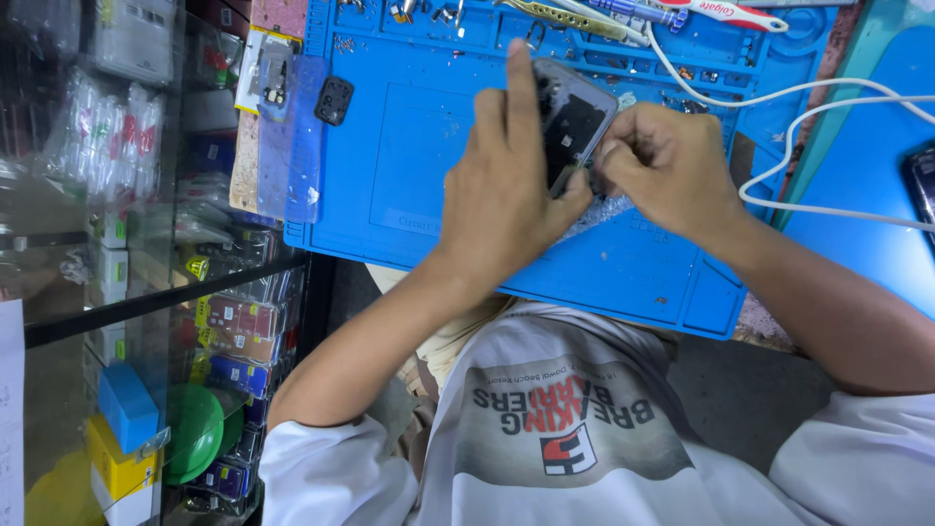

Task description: The person disassembles and cleans internal components of a mobile phone by hand and using a screwdriver and a brush.

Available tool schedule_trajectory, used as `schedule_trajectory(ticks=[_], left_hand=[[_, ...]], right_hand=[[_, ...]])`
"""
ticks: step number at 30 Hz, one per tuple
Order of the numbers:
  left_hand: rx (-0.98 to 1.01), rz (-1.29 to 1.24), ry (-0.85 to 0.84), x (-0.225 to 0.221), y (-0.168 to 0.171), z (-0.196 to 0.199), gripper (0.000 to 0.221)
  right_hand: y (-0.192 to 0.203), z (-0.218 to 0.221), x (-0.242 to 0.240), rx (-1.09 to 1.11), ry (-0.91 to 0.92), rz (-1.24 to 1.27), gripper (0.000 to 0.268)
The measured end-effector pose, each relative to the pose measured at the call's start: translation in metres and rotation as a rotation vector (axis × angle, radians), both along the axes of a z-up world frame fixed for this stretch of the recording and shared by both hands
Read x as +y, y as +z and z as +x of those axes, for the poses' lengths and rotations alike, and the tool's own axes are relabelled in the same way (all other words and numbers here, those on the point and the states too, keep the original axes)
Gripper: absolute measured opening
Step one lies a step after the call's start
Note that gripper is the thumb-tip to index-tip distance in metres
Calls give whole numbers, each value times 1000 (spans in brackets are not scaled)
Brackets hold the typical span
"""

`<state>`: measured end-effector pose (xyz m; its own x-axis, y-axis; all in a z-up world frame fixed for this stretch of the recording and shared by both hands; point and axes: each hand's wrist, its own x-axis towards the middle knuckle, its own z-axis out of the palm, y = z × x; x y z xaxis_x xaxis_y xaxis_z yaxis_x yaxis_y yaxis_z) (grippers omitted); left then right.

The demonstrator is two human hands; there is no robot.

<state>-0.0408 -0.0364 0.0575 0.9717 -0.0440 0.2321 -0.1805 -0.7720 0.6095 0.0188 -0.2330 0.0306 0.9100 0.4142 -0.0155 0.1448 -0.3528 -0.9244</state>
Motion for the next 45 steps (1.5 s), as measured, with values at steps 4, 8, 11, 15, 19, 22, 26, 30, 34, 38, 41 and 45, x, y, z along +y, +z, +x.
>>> schedule_trajectory(ticks=[4,8,11,15,19,22,26,30,34,38,41,45], left_hand=[[166,-174,-133,29,0,26,112],[756,-540,-217,52,10,28,110],[906,-1069,-361,80,17,32,109],[631,-1873,-467,88,10,21,108],[252,-2237,-116,65,-25,10,110],[152,-1845,80,19,-50,14,66],[125,-1593,197,8,-59,20,40],[99,-1514,141,17,-56,22,43],[81,-1443,141,23,-54,21,47],[66,-1384,106,21,-54,20,48],[70,-1355,88,22,-53,19,50],[87,-1322,65,20,-52,17,47]], right_hand=[[28,-2,5,-645,85,-68,27],[45,1,4,-954,264,-161,36],[39,-3,1,-841,227,-120,26],[21,-10,4,-546,165,-23,18],[8,-20,9,-174,69,20,21],[3,-17,8,104,38,79,23],[-4,-11,1,66,88,83,22],[-6,3,-8,206,216,219,23],[-6,2,-2,282,261,144,22],[-2,2,1,262,279,113,21],[1,1,-1,237,281,15,20],[0,-2,3,157,294,14,18]])
